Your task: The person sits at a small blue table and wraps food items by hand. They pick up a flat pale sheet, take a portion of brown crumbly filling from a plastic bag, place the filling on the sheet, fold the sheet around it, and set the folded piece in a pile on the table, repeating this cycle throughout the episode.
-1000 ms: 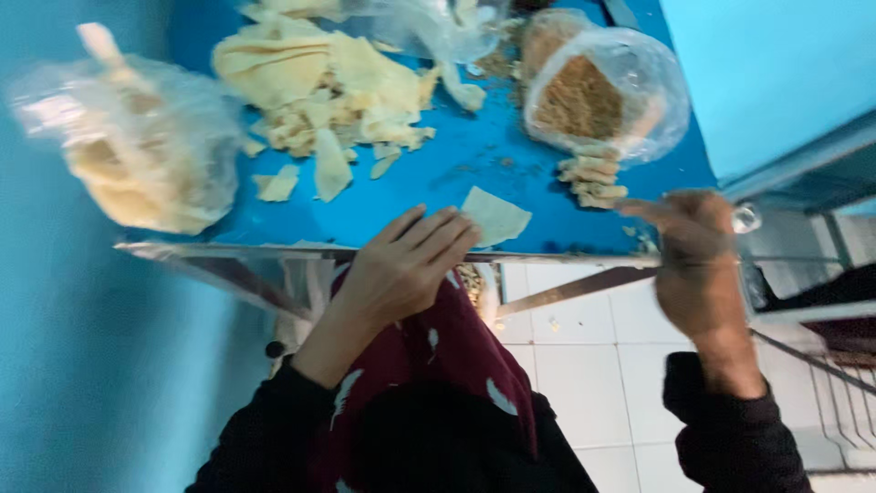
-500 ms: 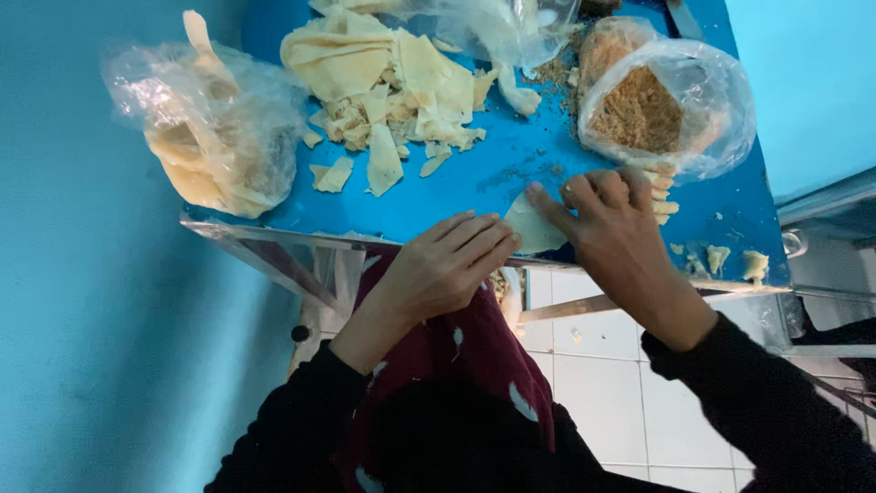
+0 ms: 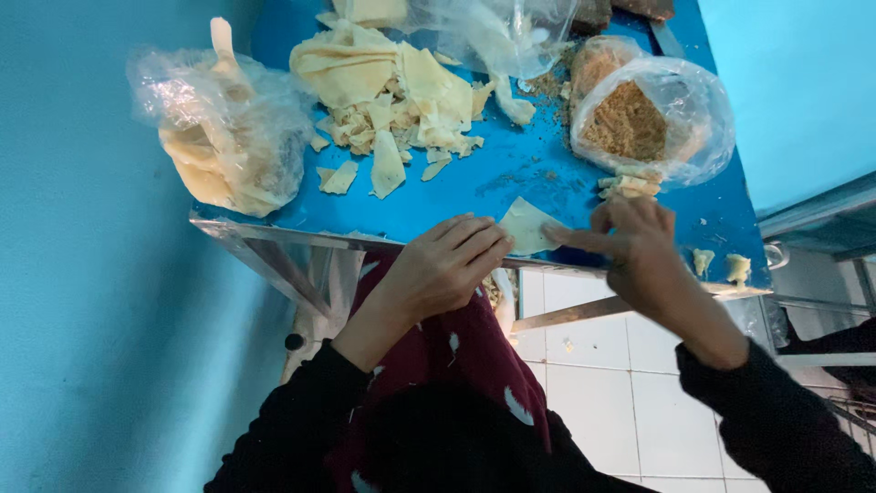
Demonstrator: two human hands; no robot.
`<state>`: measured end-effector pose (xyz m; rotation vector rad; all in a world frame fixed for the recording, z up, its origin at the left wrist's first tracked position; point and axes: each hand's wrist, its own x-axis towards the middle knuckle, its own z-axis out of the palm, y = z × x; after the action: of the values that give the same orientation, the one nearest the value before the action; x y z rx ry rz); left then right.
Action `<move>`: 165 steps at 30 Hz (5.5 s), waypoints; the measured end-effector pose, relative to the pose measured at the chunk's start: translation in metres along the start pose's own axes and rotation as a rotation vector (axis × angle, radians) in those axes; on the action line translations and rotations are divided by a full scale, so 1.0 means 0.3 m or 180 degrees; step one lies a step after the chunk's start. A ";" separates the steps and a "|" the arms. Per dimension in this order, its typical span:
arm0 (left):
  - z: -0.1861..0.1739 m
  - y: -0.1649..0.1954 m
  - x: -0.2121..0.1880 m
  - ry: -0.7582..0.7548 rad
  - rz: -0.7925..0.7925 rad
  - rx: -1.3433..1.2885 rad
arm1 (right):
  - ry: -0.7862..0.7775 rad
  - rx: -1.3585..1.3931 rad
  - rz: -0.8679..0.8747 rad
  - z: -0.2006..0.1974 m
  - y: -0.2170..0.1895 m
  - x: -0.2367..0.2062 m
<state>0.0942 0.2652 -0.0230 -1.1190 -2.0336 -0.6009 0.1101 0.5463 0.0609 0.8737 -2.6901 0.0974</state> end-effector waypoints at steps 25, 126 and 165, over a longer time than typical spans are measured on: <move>0.015 0.004 -0.014 0.0118 -0.0082 -0.0116 | -0.0145 0.0004 -0.0041 0.039 -0.032 0.058; 0.005 0.044 0.171 0.0194 -0.1659 -0.0895 | -0.0486 0.2454 0.1070 -0.099 0.173 0.256; 0.029 0.254 0.222 0.0406 -0.1758 -0.1451 | -0.0019 0.1379 0.0425 -0.121 -0.003 0.020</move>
<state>0.1324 0.3447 0.0275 -0.7139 -2.1503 -1.4305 0.1158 0.5479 0.0972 0.8025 -2.7759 0.7298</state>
